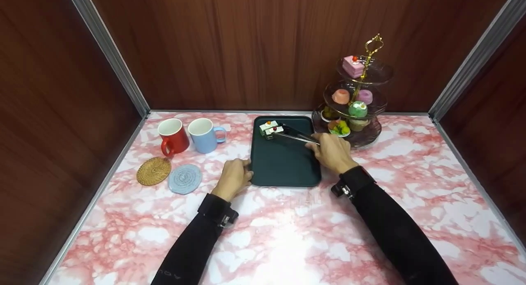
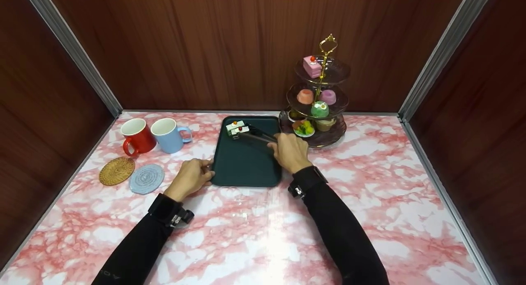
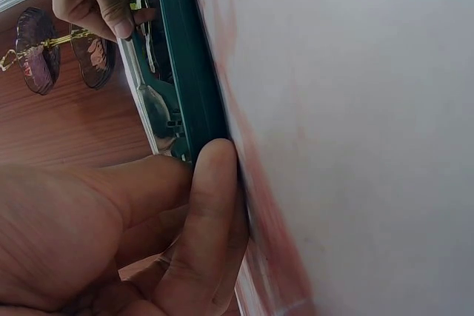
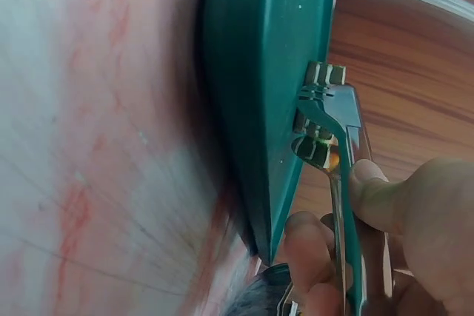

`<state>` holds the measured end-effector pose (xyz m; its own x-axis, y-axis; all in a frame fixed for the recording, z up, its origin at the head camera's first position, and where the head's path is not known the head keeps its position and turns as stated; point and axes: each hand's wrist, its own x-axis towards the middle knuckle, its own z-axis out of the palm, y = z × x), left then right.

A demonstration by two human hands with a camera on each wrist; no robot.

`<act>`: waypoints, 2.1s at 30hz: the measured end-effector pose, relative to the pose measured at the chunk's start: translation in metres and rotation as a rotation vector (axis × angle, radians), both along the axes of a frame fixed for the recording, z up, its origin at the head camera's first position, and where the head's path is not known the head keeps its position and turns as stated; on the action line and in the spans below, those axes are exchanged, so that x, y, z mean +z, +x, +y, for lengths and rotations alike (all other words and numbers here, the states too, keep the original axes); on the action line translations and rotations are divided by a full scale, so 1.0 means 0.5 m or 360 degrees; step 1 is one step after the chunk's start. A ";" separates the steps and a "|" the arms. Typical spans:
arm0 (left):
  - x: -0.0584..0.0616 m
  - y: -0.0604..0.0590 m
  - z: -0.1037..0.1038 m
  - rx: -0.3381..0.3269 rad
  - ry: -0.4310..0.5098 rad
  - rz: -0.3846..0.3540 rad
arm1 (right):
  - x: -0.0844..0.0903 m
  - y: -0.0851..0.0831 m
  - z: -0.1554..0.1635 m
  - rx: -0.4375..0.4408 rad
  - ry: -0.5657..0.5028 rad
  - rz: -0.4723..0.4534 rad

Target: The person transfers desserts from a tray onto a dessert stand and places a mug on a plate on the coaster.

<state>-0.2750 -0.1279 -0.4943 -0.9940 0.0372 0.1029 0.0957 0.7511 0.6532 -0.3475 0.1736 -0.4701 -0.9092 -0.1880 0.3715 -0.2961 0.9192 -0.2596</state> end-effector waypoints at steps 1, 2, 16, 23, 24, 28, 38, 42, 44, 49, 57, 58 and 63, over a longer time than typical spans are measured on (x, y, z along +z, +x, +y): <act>0.000 0.000 0.000 -0.0001 -0.0018 -0.0001 | 0.000 0.000 0.002 -0.0004 0.0006 0.0001; 0.001 -0.001 0.000 0.0001 -0.0026 -0.0007 | 0.000 0.001 0.005 -0.0007 0.0010 0.0003; -0.003 0.001 0.000 0.0004 0.0039 0.0006 | -0.004 0.012 0.032 0.0060 0.0024 0.0064; -0.003 0.000 0.000 -0.0006 -0.0010 0.0060 | -0.003 0.017 0.036 0.0083 0.0038 0.0102; -0.003 0.000 0.000 -0.0006 -0.0010 0.0066 | -0.003 0.018 0.036 0.0087 0.0044 0.0106; -0.004 0.001 -0.001 -0.0009 -0.0008 0.0061 | -0.005 0.020 0.036 0.0097 0.0066 0.0126; -0.004 0.000 0.000 -0.0005 -0.0036 0.0106 | -0.017 0.025 0.047 0.0051 0.0008 0.0168; -0.003 0.000 0.000 -0.0014 -0.0017 0.0116 | -0.020 0.031 0.054 0.0043 -0.0008 0.0195; -0.002 -0.001 0.001 -0.0018 -0.0017 0.0119 | -0.020 0.035 0.057 0.0023 -0.0018 0.0201; -0.001 -0.003 0.001 -0.0014 -0.0069 0.0147 | -0.021 0.049 0.068 -0.0059 -0.0033 0.0208; 0.001 -0.003 0.000 -0.0013 -0.0013 0.0098 | -0.021 0.069 0.088 -0.0046 -0.0049 0.0230; 0.000 -0.004 0.000 -0.0019 -0.0029 0.0114 | -0.019 0.071 0.090 -0.0045 -0.0050 0.0230; -0.001 -0.002 -0.001 -0.0025 -0.0055 0.0133 | -0.011 0.082 0.099 -0.0060 -0.0070 0.0225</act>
<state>-0.2762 -0.1284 -0.4946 -0.9813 0.0575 0.1837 0.1606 0.7711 0.6162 -0.3064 0.2232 -0.4757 -0.8534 -0.1353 0.5034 -0.2980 0.9190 -0.2582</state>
